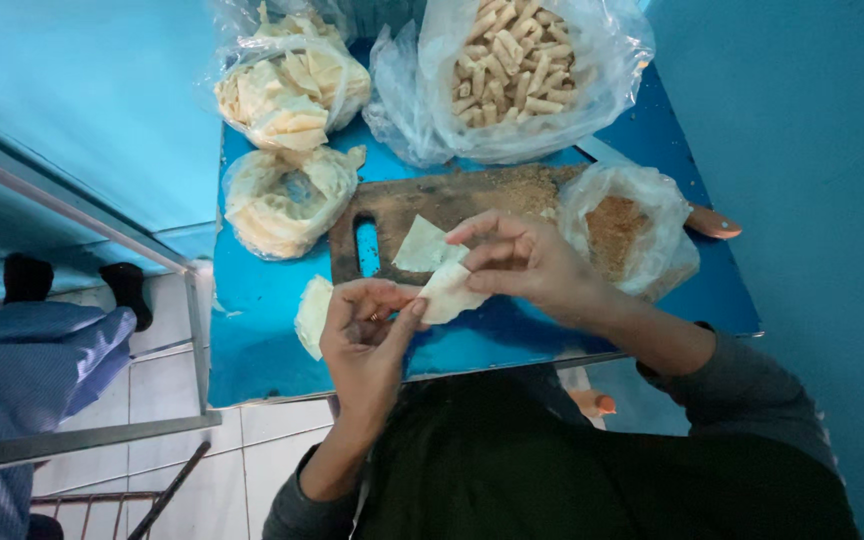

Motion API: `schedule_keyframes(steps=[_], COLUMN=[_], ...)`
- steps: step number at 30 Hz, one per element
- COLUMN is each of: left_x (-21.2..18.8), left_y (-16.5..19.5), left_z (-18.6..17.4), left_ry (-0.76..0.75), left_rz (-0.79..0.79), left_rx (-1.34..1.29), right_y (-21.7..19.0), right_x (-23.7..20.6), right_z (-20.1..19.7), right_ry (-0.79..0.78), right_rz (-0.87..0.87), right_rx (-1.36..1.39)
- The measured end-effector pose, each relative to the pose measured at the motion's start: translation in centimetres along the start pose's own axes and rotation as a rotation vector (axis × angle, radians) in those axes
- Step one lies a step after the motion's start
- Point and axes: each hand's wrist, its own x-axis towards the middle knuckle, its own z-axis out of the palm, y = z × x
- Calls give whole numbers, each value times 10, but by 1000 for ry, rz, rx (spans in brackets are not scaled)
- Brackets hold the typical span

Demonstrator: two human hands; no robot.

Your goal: The person sits at a small blue table and folds triangular dough wrappers by hand, rolling each piece into a tight cylinder on a wooden board. The finished rolls are placed into a plastic bag that already contains many similar rolled snacks, and the person continues folding more wrappers one at a time.

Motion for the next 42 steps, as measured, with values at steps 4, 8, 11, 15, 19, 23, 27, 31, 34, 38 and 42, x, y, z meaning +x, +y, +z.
schedule_keyframes(steps=[4, 8, 11, 15, 19, 23, 27, 31, 34, 38, 42], left_x=[7, 12, 10, 8, 7, 7, 8, 3, -2, -11, -25], left_y=[-17, -37, -39, -32, -26, -22, -23, -22, -22, -17, -17], left_z=[7, 14, 14, 12, 12, 14, 19, 14, 5, -4, 2], left_ry=[-13, -88, -166, -167, -122, -128, -138, -141, -231, -259, -318], left_rz=[86, -255, -312, -142, -21, -49, 29, 5, -268, -580, -403], left_rx=[-47, -582, -722, -587, -433, -356, -284, -152, -216, -281, -50], right_y=[-21, -39, -44, -42, -43, -49, -41, -15, 5, 21, 24], right_x=[-24, -39, -31, -27, -23, -14, -9, -7, -8, -21, -26], right_z=[19, 28, 19, 13, 17, 21, 21, 14, 2, -9, -5], right_ry=[-101, -185, -36, 64, 69, 22, -113, -172, -168, -110, -117], right_rz=[-345, -481, -582, -435, -460, -698, -572, -224, 35, 156, 215], right_rx=[-436, -640, -501, -395, -628, -834, -795, -498, -303, -303, -289])
